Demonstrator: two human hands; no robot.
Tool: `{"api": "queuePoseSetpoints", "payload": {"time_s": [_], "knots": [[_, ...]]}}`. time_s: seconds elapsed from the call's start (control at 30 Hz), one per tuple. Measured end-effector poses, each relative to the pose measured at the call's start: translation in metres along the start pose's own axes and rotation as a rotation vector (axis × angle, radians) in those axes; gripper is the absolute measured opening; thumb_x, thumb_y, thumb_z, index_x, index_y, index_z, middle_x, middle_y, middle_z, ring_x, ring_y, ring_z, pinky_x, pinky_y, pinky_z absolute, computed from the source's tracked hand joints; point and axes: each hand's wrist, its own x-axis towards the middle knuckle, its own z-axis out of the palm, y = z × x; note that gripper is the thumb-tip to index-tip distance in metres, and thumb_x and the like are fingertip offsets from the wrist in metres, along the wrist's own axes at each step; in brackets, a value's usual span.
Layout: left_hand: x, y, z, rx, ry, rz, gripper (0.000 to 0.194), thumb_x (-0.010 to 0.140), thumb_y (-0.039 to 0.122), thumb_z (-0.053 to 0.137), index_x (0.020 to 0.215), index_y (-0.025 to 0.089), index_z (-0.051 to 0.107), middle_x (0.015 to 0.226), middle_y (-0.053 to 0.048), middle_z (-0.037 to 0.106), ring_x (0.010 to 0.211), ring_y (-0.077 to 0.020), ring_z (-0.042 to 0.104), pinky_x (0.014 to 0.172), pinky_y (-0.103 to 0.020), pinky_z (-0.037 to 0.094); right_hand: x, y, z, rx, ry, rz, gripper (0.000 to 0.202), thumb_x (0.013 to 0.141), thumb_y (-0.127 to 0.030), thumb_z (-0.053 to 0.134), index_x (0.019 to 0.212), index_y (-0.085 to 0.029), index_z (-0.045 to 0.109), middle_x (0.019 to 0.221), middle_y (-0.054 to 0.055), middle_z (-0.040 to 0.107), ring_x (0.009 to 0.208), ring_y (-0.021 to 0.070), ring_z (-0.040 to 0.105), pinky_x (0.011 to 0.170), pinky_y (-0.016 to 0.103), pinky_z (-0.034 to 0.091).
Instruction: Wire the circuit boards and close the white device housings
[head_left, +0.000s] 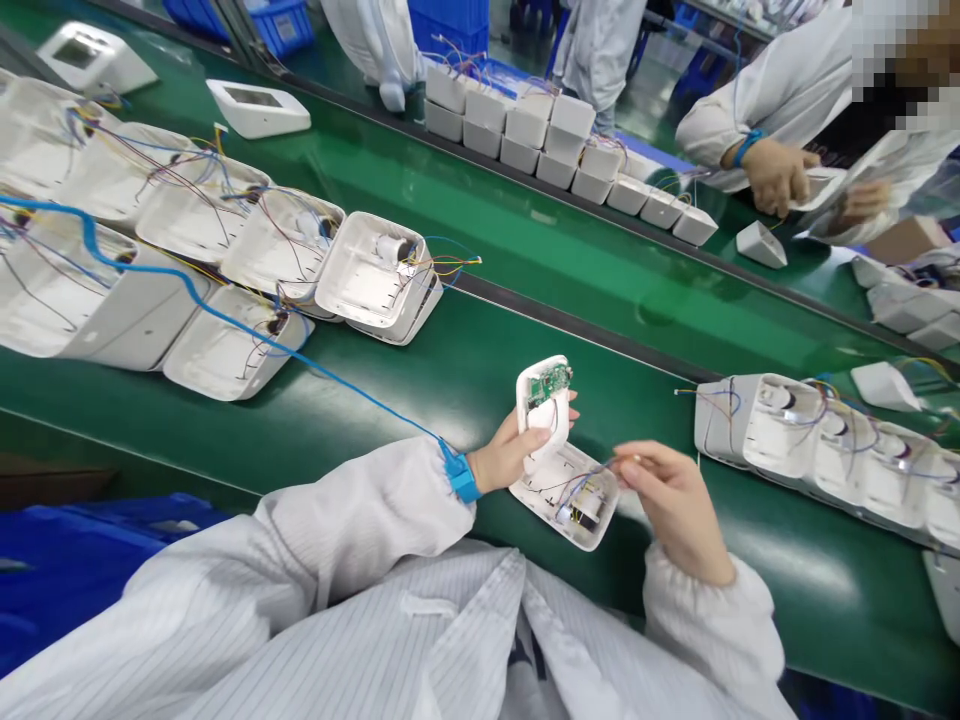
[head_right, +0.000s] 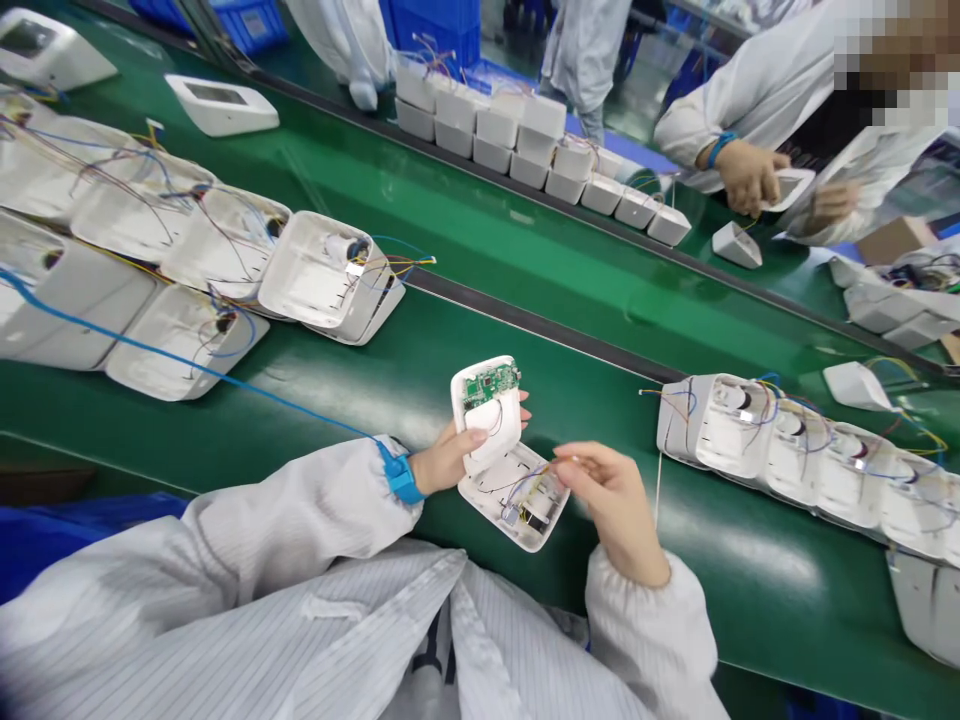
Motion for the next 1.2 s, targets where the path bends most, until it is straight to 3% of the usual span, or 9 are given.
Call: {"api": "queuePoseSetpoints", "payload": {"time_s": [0.13, 0.23, 0.37, 0.5, 0.6, 0.67, 0.83, 1.03, 1.2], "knots": [[0.000, 0.001, -0.001, -0.015, -0.001, -0.001, 0.073, 0.074, 0.051, 0.075, 0.135, 0.017, 0.052, 0.126, -0.015, 0.062, 0.118, -0.0325, 0.057, 0.101, -0.043, 0.044, 0.042, -0.022, 0.019, -0.194, -0.296, -0.147, 0.015, 0.079, -0.036, 0.077, 0.089, -0.025, 0.078, 0.099, 0.006, 0.069, 0.088, 0.0190, 0.064, 0.075, 0.031, 0.055], [-0.002, 0.001, -0.001, -0.003, -0.011, 0.023, 0.073, 0.076, 0.053, 0.073, 0.137, 0.018, 0.051, 0.128, -0.015, 0.060, 0.117, -0.0323, 0.058, 0.096, -0.042, 0.047, 0.048, -0.018, 0.026, -0.063, -0.351, -0.145, 0.016, 0.085, -0.040, 0.071, 0.087, -0.024, 0.074, 0.103, 0.006, 0.068, 0.094, 0.0207, 0.064, 0.079, 0.034, 0.055], [-0.005, 0.000, 0.000, 0.075, -0.035, 0.024, 0.070, 0.078, 0.052, 0.072, 0.136, 0.018, 0.051, 0.128, -0.015, 0.060, 0.117, -0.0326, 0.058, 0.096, -0.042, 0.047, 0.039, -0.001, 0.023, 0.098, -0.259, -0.066, 0.020, 0.090, -0.043, 0.064, 0.096, -0.024, 0.068, 0.078, 0.001, 0.065, 0.064, 0.0141, 0.060, 0.062, 0.029, 0.052], [-0.007, 0.000, 0.000, 0.110, -0.067, 0.023, 0.065, 0.079, 0.050, 0.071, 0.132, 0.016, 0.056, 0.125, -0.016, 0.063, 0.118, -0.0338, 0.058, 0.098, -0.042, 0.047, 0.037, 0.003, 0.022, -0.068, -0.131, -0.100, 0.034, 0.083, -0.038, 0.074, 0.114, -0.025, 0.066, 0.073, -0.002, 0.063, 0.058, 0.0116, 0.057, 0.054, 0.025, 0.049], [-0.009, 0.001, -0.001, 0.116, -0.109, 0.016, 0.068, 0.078, 0.051, 0.072, 0.133, 0.015, 0.055, 0.122, -0.016, 0.065, 0.116, -0.0346, 0.059, 0.098, -0.044, 0.048, 0.038, 0.002, 0.023, -0.319, 0.081, -0.231, 0.025, 0.078, -0.037, 0.079, 0.098, -0.023, 0.070, 0.077, 0.000, 0.069, 0.065, 0.0138, 0.064, 0.061, 0.026, 0.053], [-0.011, 0.002, -0.001, 0.130, -0.104, 0.020, 0.073, 0.075, 0.053, 0.074, 0.134, 0.015, 0.054, 0.122, -0.016, 0.065, 0.117, -0.0354, 0.059, 0.101, -0.046, 0.046, 0.039, 0.003, 0.024, -0.502, 0.154, -0.333, 0.016, 0.081, -0.036, 0.076, 0.088, -0.023, 0.071, 0.078, 0.001, 0.072, 0.067, 0.0147, 0.066, 0.064, 0.027, 0.054], [-0.013, 0.000, -0.003, 0.159, -0.027, 0.014, 0.076, 0.071, 0.053, 0.078, 0.133, 0.015, 0.055, 0.125, -0.016, 0.064, 0.118, -0.0361, 0.058, 0.101, -0.047, 0.046, 0.040, 0.007, 0.023, -0.786, 0.153, -0.522, 0.010, 0.090, -0.030, 0.065, 0.096, -0.025, 0.072, 0.088, 0.001, 0.073, 0.075, 0.0158, 0.067, 0.070, 0.030, 0.054], [-0.010, 0.003, 0.002, 0.073, -0.077, -0.001, 0.073, 0.075, 0.047, 0.077, 0.136, 0.017, 0.052, 0.123, -0.016, 0.065, 0.116, -0.0349, 0.061, 0.100, -0.046, 0.048, 0.039, 0.007, 0.023, -0.869, 0.258, -0.539, 0.011, 0.090, -0.033, 0.065, 0.091, -0.023, 0.070, 0.082, 0.002, 0.071, 0.072, 0.0166, 0.066, 0.069, 0.031, 0.053], [-0.009, 0.006, 0.003, 0.036, -0.052, 0.006, 0.069, 0.073, 0.044, 0.079, 0.132, 0.017, 0.056, 0.126, -0.015, 0.064, 0.113, -0.0338, 0.063, 0.096, -0.042, 0.051, 0.041, 0.006, 0.022, -0.910, 0.175, -0.565, 0.009, 0.091, -0.029, 0.064, 0.092, -0.023, 0.070, 0.083, 0.001, 0.071, 0.072, 0.0158, 0.066, 0.068, 0.029, 0.051]]}}
